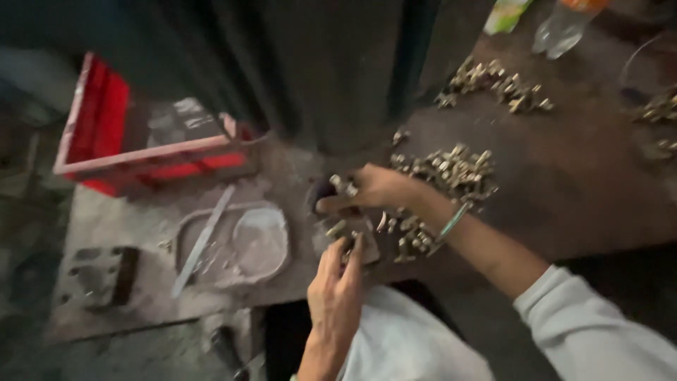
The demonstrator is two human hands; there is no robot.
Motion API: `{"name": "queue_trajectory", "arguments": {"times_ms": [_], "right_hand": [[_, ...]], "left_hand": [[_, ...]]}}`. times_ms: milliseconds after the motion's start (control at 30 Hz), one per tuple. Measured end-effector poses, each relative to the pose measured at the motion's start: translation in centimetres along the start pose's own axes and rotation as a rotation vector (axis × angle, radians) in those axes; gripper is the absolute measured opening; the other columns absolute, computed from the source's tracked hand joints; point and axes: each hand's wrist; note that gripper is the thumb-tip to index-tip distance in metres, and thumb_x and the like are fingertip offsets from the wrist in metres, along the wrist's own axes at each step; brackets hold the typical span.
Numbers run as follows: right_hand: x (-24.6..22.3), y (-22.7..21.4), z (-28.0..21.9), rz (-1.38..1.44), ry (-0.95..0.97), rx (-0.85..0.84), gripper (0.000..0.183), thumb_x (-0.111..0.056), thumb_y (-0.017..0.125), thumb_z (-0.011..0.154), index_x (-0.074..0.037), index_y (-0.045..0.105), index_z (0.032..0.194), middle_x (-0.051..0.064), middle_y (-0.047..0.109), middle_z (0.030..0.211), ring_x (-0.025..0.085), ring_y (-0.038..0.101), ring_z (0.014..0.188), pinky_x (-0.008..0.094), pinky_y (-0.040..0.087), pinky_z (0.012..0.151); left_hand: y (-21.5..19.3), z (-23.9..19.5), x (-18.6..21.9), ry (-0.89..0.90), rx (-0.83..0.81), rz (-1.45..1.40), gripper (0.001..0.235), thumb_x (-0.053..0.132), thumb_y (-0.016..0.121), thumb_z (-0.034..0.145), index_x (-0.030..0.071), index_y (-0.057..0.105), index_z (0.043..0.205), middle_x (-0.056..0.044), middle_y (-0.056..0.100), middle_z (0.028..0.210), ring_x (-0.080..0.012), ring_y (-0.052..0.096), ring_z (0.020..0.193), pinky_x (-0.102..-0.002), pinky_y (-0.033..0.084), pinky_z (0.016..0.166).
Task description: The person drills brass fittings one at a time on a bench drill press, holding each fitting in a jig under the spinning bit, then dips the drilled fitting into a red crate of water and places it on the table with the finished parts. They repeat this cycle continuously across the workbench.
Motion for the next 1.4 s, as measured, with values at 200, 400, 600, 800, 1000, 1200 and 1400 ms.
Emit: {"name": "queue_trajectory", "arguments": {"times_ms": [200,400,600,800,1000,1200,1400], "right_hand": [[-2.0,0.6,-0.3,0.130,0.053,-0.059,0.033,-0.043,0.078,0.084,-0.010,0.073,0.080,0.001,0.067,0.063,0.010,0.062,0.055,0.026,0.050,0.049],[0.4,1.2,0.7,0.120,-0.006,-0.040,0.038,-0.039,0.081,0.087,-0.005,0.072,0.072,0.001,0.065,0.061,0.009,0.060,0.055,0.027,0.048,0.050],[-0.3,1.9,-0.2,0.171,-0.136,0.013,0.036,-0.034,0.081,0.089,-0.004,0.069,0.071,0.001,0.063,0.059,0.008,0.059,0.055,0.029,0.047,0.051],[-1.0,3.1,-0.4,0.257,-0.096,0.159,0.025,-0.028,0.077,0.090,-0.006,0.072,0.080,0.000,0.062,0.059,0.008,0.056,0.052,0.028,0.045,0.047],[0.4,8.9,0.7,0.512,-0.179,0.675,0.029,-0.025,0.072,0.099,-0.002,0.064,0.084,0.001,0.061,0.060,0.009,0.055,0.049,0.026,0.041,0.045],[0.4,6.8,0.2,0.641,-0.281,0.547,0.021,-0.020,0.069,0.101,0.000,0.063,0.095,0.000,0.055,0.061,0.008,0.046,0.047,0.027,0.035,0.042],[-0.6,6.4,-0.2,0.570,-0.195,0.440,0.022,-0.022,0.070,0.097,-0.001,0.069,0.104,-0.001,0.054,0.059,0.007,0.046,0.046,0.026,0.035,0.041]], "left_hand": [[-2.1,1.0,1.7,-0.206,-0.077,0.017,0.046,0.006,0.070,0.088,-0.003,0.058,0.132,-0.014,0.068,0.108,-0.0349,0.064,0.093,-0.042,0.053,0.080],[3.4,1.0,-0.8,-0.007,0.061,0.242,0.035,0.005,0.064,0.075,0.002,0.070,0.110,-0.011,0.067,0.103,-0.0322,0.066,0.097,-0.037,0.056,0.077],[17.8,4.8,-2.0,0.026,-0.036,0.662,0.018,0.010,0.069,0.083,0.005,0.073,0.099,-0.014,0.069,0.091,-0.0294,0.068,0.090,-0.042,0.056,0.075],[5.0,4.7,2.3,0.209,0.140,0.292,0.047,0.011,0.064,0.060,-0.002,0.070,0.104,-0.019,0.069,0.104,-0.0373,0.071,0.095,-0.040,0.057,0.075],[-3.6,-1.4,-1.9,-0.271,-0.041,-0.272,0.027,0.000,0.069,0.070,0.009,0.075,0.095,-0.008,0.071,0.101,-0.0301,0.072,0.087,-0.039,0.059,0.073],[-7.9,0.0,-9.3,-0.391,0.027,-0.041,0.017,0.001,0.068,0.085,0.006,0.074,0.099,-0.011,0.071,0.105,-0.0345,0.071,0.091,-0.042,0.056,0.077],[-5.5,0.0,-10.2,-0.384,-0.143,0.058,0.017,0.001,0.070,0.082,0.007,0.076,0.097,-0.014,0.071,0.098,-0.0356,0.069,0.091,-0.043,0.054,0.078]]}}
Point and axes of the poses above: each hand's wrist, its own z-axis towards the middle knuckle, its own y-axis out of the palm, x = y × z
